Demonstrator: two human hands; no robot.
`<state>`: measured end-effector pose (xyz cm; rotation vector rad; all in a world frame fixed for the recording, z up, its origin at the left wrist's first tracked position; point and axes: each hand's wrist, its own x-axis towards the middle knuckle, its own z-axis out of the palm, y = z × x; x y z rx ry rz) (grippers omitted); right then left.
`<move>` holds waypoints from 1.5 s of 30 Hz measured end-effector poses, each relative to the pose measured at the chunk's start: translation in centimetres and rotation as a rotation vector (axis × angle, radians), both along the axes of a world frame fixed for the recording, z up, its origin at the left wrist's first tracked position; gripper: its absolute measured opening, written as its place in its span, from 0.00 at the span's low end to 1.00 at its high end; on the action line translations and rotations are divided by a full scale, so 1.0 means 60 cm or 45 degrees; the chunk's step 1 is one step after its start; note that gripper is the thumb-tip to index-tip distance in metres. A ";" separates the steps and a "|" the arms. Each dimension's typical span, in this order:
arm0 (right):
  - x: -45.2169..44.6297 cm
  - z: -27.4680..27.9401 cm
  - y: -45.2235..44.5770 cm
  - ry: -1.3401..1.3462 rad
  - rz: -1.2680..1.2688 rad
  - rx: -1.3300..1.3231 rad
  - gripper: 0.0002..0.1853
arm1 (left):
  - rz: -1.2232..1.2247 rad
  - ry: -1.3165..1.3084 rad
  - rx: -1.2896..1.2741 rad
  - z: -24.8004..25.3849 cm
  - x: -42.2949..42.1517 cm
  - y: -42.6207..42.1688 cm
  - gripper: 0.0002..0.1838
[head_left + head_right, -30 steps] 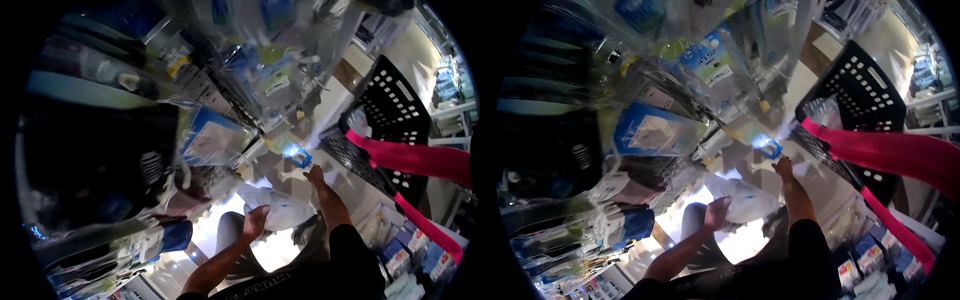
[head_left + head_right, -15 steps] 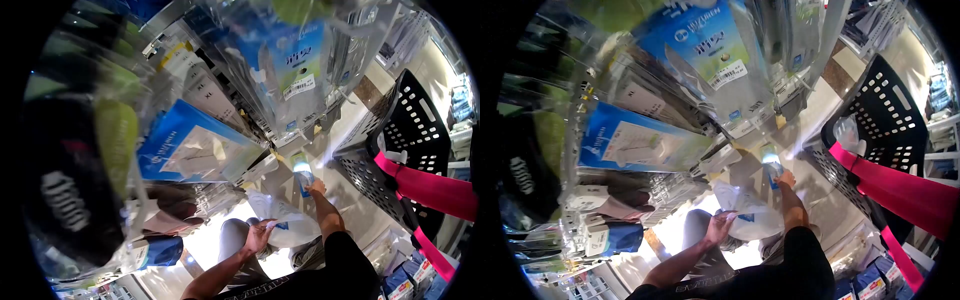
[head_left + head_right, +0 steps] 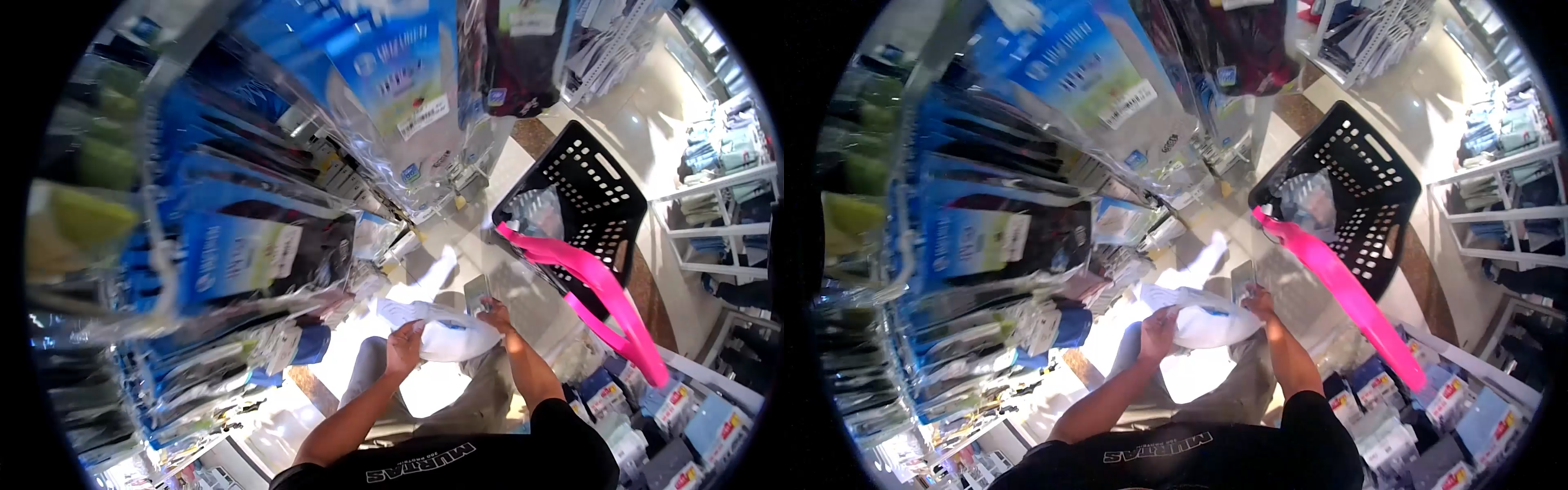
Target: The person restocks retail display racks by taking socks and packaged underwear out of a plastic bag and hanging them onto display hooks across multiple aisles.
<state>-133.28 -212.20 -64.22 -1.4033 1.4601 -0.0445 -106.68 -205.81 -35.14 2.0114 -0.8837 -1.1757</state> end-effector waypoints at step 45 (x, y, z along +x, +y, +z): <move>0.032 1.014 0.032 -0.390 0.291 -0.291 0.31 | 0.510 0.552 -0.503 0.633 -0.152 0.078 0.13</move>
